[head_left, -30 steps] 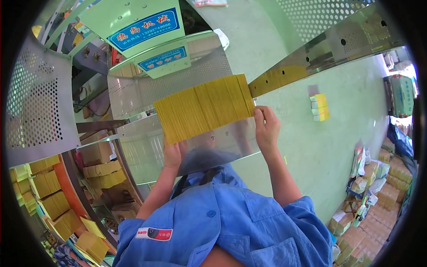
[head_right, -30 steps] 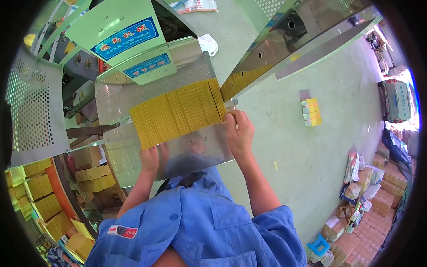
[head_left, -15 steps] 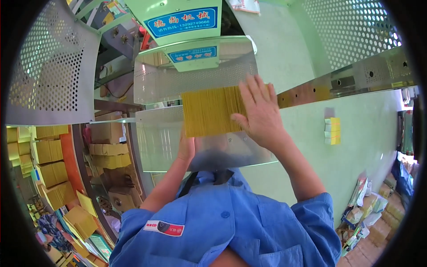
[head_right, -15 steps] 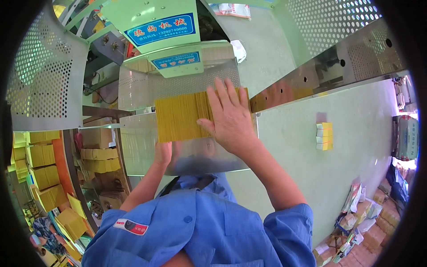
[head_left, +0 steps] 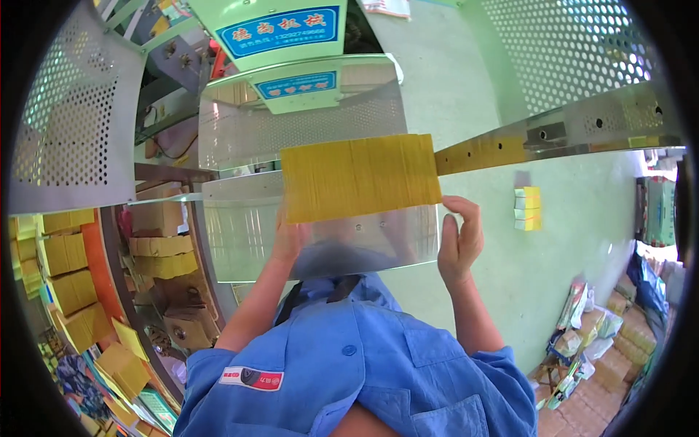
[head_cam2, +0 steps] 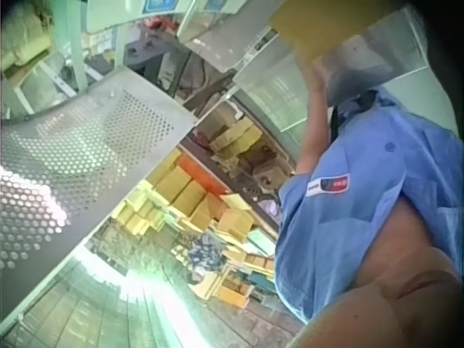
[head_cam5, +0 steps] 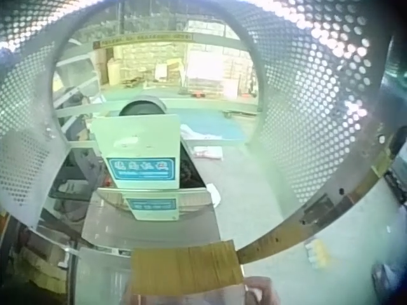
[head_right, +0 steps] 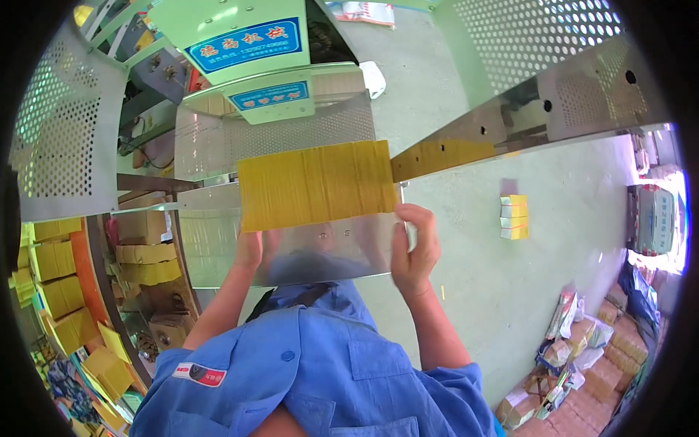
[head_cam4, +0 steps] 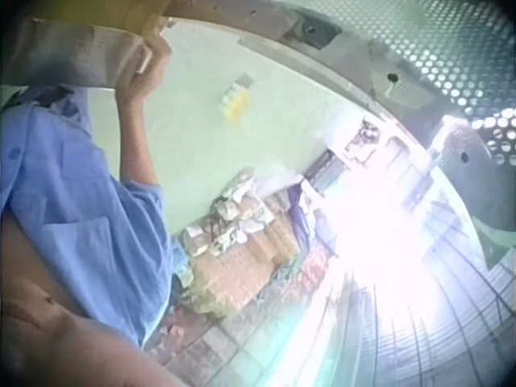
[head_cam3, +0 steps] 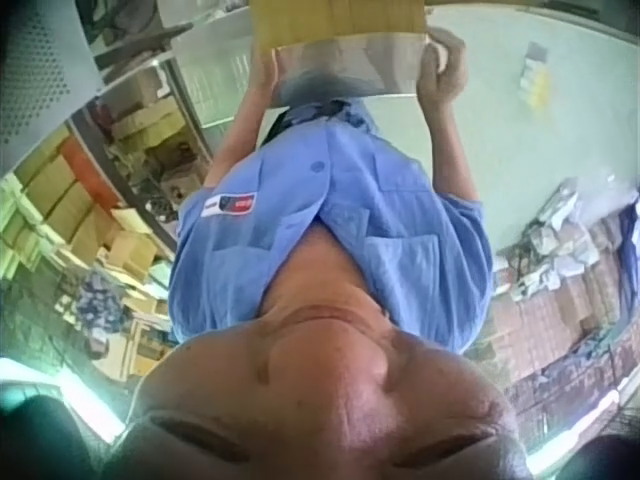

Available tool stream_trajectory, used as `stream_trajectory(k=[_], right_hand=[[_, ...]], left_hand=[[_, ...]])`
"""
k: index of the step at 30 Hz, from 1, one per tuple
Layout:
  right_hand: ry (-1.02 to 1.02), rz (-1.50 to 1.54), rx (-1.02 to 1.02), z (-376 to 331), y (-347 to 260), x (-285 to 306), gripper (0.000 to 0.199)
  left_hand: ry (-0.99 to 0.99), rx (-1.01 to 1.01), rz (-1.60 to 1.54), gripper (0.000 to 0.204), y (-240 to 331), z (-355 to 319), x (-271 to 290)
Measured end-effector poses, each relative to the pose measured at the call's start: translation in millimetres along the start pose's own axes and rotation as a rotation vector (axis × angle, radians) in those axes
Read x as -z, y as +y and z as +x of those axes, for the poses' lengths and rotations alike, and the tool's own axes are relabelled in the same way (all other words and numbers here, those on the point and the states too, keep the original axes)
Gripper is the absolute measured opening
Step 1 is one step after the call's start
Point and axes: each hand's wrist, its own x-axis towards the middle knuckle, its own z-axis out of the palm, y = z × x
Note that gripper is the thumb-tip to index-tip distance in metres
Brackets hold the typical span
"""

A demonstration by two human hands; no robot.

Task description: The recorder weighs stacks of yellow paper, inserts labels, and uses a banding machine to secure the bundles.

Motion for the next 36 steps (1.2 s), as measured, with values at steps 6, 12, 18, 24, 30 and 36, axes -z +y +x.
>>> stream_trajectory(k=[6,12,18,24,30,36], right_hand=[[-0.102,0.334,-0.522,-25.3,84.5,-36.5,0.028],[-0.203,0.179,-0.324,-6.0,59.0,-43.6,0.029],[-0.462,0.043,-0.337,13.6,13.3,-28.5,0.026],[-0.491,0.153,-0.52,5.1,41.3,-48.2,0.034],[-0.445,0.444,-0.719,-12.2,52.3,-47.0,0.026],[-0.322,0.652,-0.787,-21.3,53.4,-42.1,0.029]], left_hand=[[0.138,-0.281,-0.004,0.042,-6.6,8.5,-6.9],[0.093,-0.343,0.466,0.051,4.4,8.1,8.9],[0.005,0.047,-0.175,0.059,88.2,-27.8,11.0],[0.019,0.289,0.101,0.07,65.4,-10.8,31.7],[0.021,0.302,0.188,0.072,66.9,-20.2,40.4],[0.099,0.328,0.143,0.065,53.8,-23.0,51.9]])
